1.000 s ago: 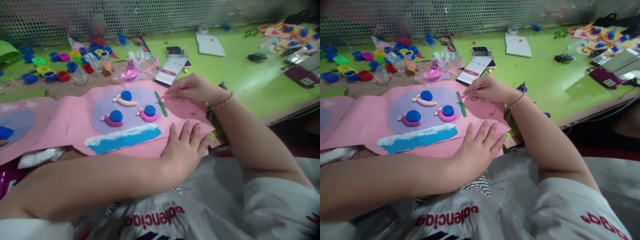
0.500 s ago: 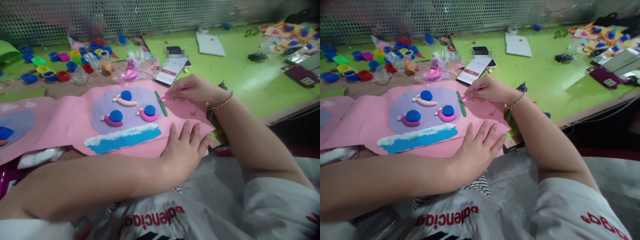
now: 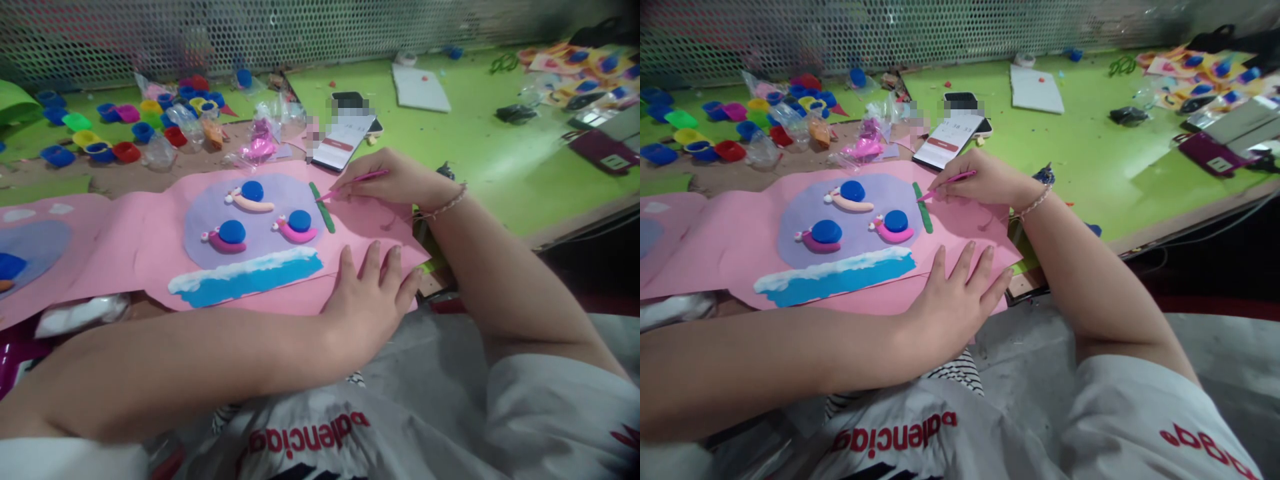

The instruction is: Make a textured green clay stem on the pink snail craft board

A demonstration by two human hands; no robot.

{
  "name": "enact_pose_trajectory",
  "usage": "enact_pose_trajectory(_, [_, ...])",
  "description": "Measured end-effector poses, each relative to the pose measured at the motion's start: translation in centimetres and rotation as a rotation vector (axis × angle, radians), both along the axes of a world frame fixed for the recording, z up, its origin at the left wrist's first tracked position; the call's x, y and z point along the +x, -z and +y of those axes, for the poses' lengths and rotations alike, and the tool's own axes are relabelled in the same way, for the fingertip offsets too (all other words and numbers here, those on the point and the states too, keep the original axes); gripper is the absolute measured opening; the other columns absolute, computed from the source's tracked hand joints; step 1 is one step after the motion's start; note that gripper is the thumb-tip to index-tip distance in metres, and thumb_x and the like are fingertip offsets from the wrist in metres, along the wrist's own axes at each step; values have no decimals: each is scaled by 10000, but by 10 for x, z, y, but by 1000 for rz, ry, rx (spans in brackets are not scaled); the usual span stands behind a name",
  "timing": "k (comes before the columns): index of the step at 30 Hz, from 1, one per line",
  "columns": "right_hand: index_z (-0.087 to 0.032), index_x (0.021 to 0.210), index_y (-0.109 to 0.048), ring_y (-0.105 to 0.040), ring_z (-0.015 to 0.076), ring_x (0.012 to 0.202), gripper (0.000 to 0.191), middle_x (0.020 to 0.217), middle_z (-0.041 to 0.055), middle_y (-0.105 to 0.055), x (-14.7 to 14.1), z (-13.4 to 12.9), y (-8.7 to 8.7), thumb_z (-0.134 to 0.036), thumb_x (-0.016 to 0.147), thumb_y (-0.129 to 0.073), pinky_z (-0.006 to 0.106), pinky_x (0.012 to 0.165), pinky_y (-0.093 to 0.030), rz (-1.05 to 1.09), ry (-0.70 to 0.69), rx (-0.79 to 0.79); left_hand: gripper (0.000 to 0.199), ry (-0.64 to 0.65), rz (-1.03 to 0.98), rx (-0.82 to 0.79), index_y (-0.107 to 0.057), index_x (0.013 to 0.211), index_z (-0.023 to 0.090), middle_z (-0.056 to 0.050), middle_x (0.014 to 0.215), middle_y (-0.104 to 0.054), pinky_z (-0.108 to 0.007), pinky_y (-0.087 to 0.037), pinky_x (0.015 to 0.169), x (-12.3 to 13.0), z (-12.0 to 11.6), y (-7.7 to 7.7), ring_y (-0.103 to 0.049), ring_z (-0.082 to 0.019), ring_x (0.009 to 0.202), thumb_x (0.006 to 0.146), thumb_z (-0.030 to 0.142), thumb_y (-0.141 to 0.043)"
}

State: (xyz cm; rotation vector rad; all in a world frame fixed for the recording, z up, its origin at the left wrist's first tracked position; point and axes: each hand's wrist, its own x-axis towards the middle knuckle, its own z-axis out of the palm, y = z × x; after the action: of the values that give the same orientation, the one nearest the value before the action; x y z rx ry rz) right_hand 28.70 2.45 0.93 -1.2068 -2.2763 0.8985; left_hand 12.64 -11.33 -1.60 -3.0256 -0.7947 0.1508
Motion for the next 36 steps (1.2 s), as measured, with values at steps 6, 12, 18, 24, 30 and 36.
enact_pose_trajectory(6, [-258, 893, -746, -652, 192, 781, 199, 884, 44, -734, -1, -4, -4, -399, 802, -638, 336, 734, -537, -14, 28, -14, 684, -8, -25, 10, -170, 1516, 167, -176, 1573, -197, -656, -303, 1059, 0, -1, 1, -206, -413, 1423, 917, 364, -435])
enact_pose_trajectory(12, [-177, 884, -726, -631, 157, 727, 187, 804, 67, -724, -2, -6, -7, -299, 810, -605, 306, 695, -527, 67, 151, 9, 721, 1, 17, -4, -157, 1518, 178, -178, 1582, -161, -649, -302, 1061, 0, 0, -2, -201, -408, 1427, 903, 398, -462])
enact_pose_trajectory(18, [-193, 907, -729, -630, 186, 752, 222, 851, 95, -722, -2, -2, -4, -349, 834, -589, 354, 704, -517, 0, 98, 50, 713, 1, -2, -13, -179, 1515, 174, -186, 1577, -172, -651, -295, 1062, 0, 0, -2, -198, -415, 1425, 899, 381, -474])
enact_pose_trajectory(24, [-227, 864, -733, -638, 194, 755, 158, 840, 60, -722, -3, -2, -2, -330, 800, -632, 348, 714, -520, 15, 149, 41, 691, -6, -25, -6, -186, 1513, 174, -182, 1576, -181, -661, -291, 1060, 0, -1, 1, -207, -416, 1422, 909, 368, -459])
enact_pose_trajectory(30, [-207, 867, -728, -630, 182, 764, 158, 865, 63, -723, -4, -1, 0, -287, 799, -611, 337, 716, -514, 19, 144, 47, 682, -5, -13, -6, -185, 1514, 179, -177, 1576, -187, -649, -302, 1063, 0, 0, -1, -212, -408, 1423, 916, 379, -446])
enact_pose_trajectory(36, [-204, 897, -739, -626, 184, 777, 185, 895, 70, -717, -5, -1, 0, -279, 811, -593, 340, 725, -513, 15, 133, 55, 723, 6, 20, -20, -170, 1516, 174, -177, 1581, -167, -650, -296, 1066, 0, 0, -4, -195, -413, 1427, 898, 388, -477])
